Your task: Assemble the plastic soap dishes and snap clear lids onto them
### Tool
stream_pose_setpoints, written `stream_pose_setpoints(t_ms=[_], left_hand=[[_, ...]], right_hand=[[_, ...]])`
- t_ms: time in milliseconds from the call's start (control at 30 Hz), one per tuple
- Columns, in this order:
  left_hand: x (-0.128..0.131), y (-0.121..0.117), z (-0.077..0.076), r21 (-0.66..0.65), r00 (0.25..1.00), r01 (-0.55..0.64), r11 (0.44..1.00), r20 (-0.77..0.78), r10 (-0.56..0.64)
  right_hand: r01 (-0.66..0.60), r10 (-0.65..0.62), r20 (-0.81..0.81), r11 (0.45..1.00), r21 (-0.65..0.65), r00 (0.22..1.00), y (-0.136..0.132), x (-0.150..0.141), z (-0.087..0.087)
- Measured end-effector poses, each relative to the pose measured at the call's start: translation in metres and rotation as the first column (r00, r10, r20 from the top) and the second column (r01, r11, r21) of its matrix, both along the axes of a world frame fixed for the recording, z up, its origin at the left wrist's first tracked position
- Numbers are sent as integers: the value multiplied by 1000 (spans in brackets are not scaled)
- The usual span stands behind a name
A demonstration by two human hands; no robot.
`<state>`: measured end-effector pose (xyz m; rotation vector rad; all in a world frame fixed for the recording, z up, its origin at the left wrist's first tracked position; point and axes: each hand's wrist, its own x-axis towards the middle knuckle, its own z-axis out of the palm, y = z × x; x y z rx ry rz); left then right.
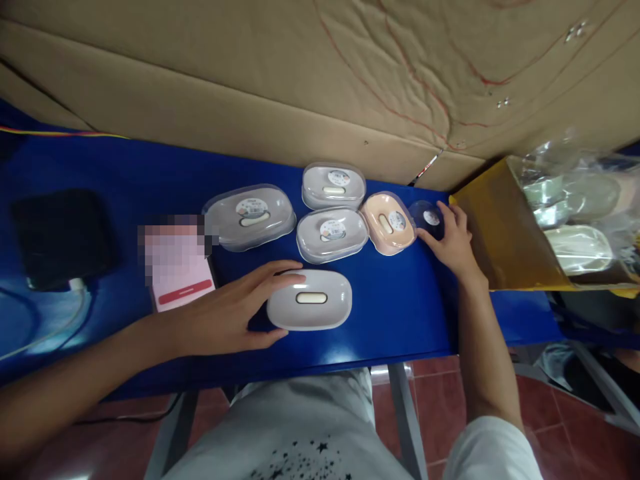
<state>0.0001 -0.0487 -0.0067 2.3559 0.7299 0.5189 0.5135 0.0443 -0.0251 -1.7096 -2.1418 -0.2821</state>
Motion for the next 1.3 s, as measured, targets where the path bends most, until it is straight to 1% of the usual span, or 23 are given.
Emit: stream_pose_setpoints(t_ms=[67, 100, 133, 167, 200, 233, 267, 300, 333, 367, 400, 433, 467, 500, 567, 633, 733, 833, 933, 1100, 1167, 1233, 1300], left_hand=[[1, 0, -1, -46, 999, -27, 999, 18, 28], [2, 0, -1, -63, 999, -37, 997, 28, 39], [2, 0, -1, -79, 998, -41, 996, 37, 44], [3, 0, -1, -93, 998, -40, 995, 47, 44], [4, 1, -1, -105, 997, -36, 994, 59, 43], [4, 1, 0, -116, 997, -33, 993, 72, 42], [4, 2, 0, -124, 996, -32, 992, 84, 43], [4, 3, 0, -131, 995, -31, 991, 94, 44], [4, 3, -1, -135, 994, -31, 990, 102, 45], [4, 4, -2, -138, 993, -32, 990, 110, 47], [4, 4, -3, -138, 992, -35, 990, 116, 51], [4, 4, -4, -137, 991, -38, 990, 122, 55], [4, 4, -5, -134, 990, -40, 990, 127, 57], [4, 4, -6, -131, 990, -41, 991, 131, 58], [4, 3, -7, -132, 990, -33, 991, 130, 50], [4, 3, -7, -130, 991, -22, 991, 128, 39], [6, 3, -9, -124, 987, -10, 992, 155, 30], [7, 3, -11, -119, 983, -7, 993, 183, 29], [6, 2, -10, -91, 988, -24, 996, 150, 37], [5, 0, -2, -84, 999, -8, 996, 53, 13], [4, 0, 2, -82, 1000, -6, 997, 21, 8], [5, 0, 4, -61, 1000, -9, 998, -5, 8], [5, 1, 5, -35, 1000, -15, 999, -8, 15]], right_hand=[[6, -8, -46, 999, -37, 999, -6, 5, 6], [22, -24, -68, 999, -39, 997, -9, 6, 12], [39, -40, -92, 999, -10, 995, -13, 4, 19], [53, -46, -115, 997, 54, 992, -18, -2, 29], [38, -24, -128, 993, 113, 992, -24, -13, 39], [4, 25, -140, 979, 205, 990, -32, -27, 49], [-62, 95, -118, 963, 262, 988, -40, -45, 57], [-163, 201, -99, 939, 303, 975, -50, -66, 64], [-288, 326, -77, 907, 307, 942, -60, -89, 69], [-420, 443, -44, 873, 249, 895, -70, -111, 70], [-554, 558, 25, 817, 161, 830, -78, -133, 69], [-631, 625, 81, 768, 109, 776, -85, -153, 65], [-678, 671, 102, 732, 68, 734, -91, -170, 60], [-704, 697, 112, 709, 43, 708, -95, -183, 54], [-707, 703, 84, 707, 23, 706, -100, -200, 41], [-681, 680, 45, 733, -6, 732, -104, -207, 32], [-648, 650, 18, 760, -47, 760, -108, -209, 26], [-654, 656, 28, 754, -54, 754, -109, -210, 26], [-658, 659, 42, 752, -44, 751, -109, -211, 27], [-663, 664, 1, 746, -65, 748, -110, -211, 26], [-657, 658, 14, 752, -47, 753, -112, -211, 24], [-656, 656, 25, 755, -30, 754, -112, -209, 23], [-665, 666, -1, 745, -54, 746, -111, -207, 23]])
